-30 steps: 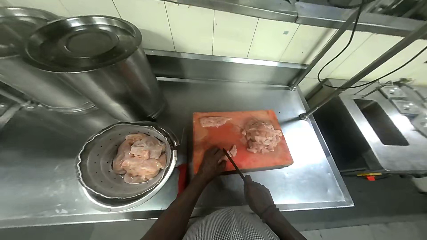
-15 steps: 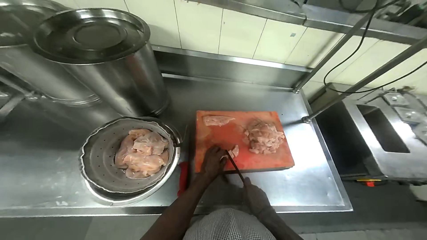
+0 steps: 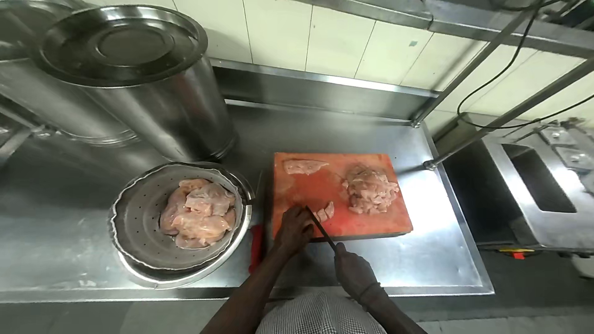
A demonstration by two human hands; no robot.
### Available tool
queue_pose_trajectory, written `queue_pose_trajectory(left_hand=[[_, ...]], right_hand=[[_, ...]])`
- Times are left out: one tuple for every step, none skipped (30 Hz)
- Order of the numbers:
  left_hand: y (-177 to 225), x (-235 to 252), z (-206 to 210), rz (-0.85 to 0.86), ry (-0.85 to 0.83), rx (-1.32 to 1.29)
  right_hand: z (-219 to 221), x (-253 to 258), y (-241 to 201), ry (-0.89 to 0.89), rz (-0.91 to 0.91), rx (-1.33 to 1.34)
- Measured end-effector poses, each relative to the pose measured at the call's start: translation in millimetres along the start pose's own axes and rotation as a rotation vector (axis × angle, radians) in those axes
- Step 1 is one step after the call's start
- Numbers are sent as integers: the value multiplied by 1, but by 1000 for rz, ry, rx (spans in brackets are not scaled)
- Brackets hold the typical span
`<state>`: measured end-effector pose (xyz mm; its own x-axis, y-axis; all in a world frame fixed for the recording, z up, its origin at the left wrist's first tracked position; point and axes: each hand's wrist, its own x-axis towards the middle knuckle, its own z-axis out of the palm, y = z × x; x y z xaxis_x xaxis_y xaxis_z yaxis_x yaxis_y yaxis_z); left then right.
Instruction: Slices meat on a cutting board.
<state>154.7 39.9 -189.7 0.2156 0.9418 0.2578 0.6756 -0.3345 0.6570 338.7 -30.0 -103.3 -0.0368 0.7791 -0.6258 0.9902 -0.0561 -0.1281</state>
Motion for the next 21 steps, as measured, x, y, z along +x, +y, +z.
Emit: queue_pose_trajectory(left_hand=[[-1,0,1,4,6,2],[-2,-1,2,1,1,6],[-2,-1,3,4,1,10],[-3,-1,4,7,1,10],[-4,-1,5,12,2,13],[-5,0,6,15,7,14],[-6,1,7,19,20,13],[-6,2,7,23,40,12],[-5,2,7,17,51,15],[-3,2,7,2,55,18],[0,2,7,-16,58,21],[2,1,7,-24,72,21],[3,1,7,-25,86,19],[3,1,6,-25,91,9],[4,0,3,-39,72,-6],[4,-1,-2,-60,33,-26],[4,-4,-7,-86,-5,-43],[4,-7,-12,-106,-24,-54],[4,-11,-16,-102,-8,-58],[2,-15,-17,-85,15,-52],[1,-17,-18,-71,25,-45]], right_hand=[[1,4,-3,-2,-6,-1],[2,9,-7,1,-12,1],[2,15,-11,0,-14,2],[3,23,-16,7,-22,4],[5,31,-19,24,-34,7],[7,38,-22,47,-48,9],[8,44,-24,71,-63,12],[8,45,-25,75,-67,20],[8,43,-24,64,-65,21],[9,40,-20,42,-58,21],[12,35,-14,22,-51,30],[18,29,-5,9,-46,40],[25,23,4,-3,-37,42],[32,17,14,-23,-19,41],[38,11,23,-43,-5,38],[42,5,31,-61,7,31],[43,1,38,-71,13,25],[41,-3,43,-73,15,13],[37,-6,44,-66,10,1],[31,-9,43,-53,2,-6],[25,-11,41,-33,-8,0]])
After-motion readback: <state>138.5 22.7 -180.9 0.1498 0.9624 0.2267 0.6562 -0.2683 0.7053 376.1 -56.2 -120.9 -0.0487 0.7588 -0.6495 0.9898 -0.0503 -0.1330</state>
